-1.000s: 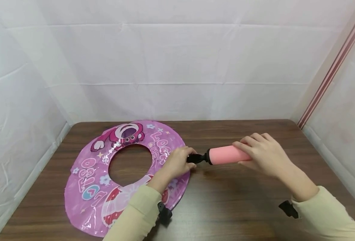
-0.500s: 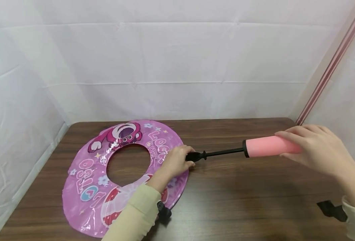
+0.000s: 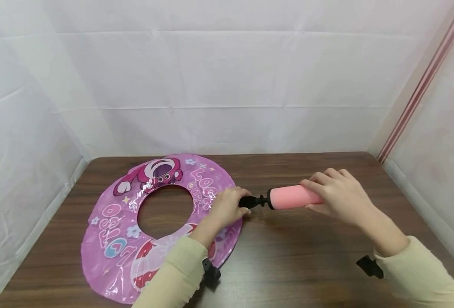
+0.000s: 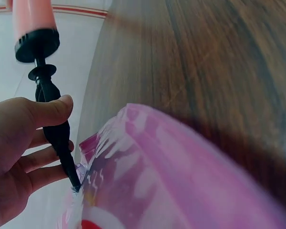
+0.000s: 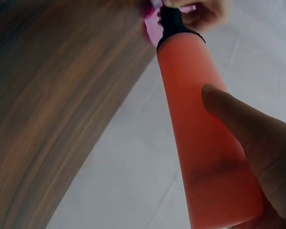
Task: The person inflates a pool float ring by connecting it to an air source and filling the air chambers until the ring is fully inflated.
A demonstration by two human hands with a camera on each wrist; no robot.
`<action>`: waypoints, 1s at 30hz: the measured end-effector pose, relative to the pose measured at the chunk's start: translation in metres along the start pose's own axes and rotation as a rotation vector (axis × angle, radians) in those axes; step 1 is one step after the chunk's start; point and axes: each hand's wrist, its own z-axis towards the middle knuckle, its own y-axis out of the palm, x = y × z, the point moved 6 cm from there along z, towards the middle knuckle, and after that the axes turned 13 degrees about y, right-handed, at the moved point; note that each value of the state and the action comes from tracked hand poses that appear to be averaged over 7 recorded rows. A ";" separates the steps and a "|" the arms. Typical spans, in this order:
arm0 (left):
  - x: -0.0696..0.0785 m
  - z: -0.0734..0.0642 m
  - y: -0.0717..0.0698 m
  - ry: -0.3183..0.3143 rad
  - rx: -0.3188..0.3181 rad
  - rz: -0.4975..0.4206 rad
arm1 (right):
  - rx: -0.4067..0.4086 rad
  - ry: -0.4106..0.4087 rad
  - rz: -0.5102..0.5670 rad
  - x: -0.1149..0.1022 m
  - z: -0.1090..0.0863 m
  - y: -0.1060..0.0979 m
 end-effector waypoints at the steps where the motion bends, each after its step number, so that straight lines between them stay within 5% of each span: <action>1: 0.000 -0.001 0.000 -0.004 0.002 0.000 | -0.008 0.003 -0.007 -0.004 0.002 0.004; 10: 0.001 -0.001 -0.001 0.006 0.002 -0.020 | -0.077 0.043 -0.029 -0.010 0.000 0.015; 18: -0.004 0.002 -0.001 0.009 -0.006 -0.019 | -0.048 0.049 -0.014 0.017 -0.007 -0.016; 30: -0.004 0.001 -0.001 -0.020 -0.021 -0.046 | -0.057 0.219 -0.004 0.066 -0.031 -0.065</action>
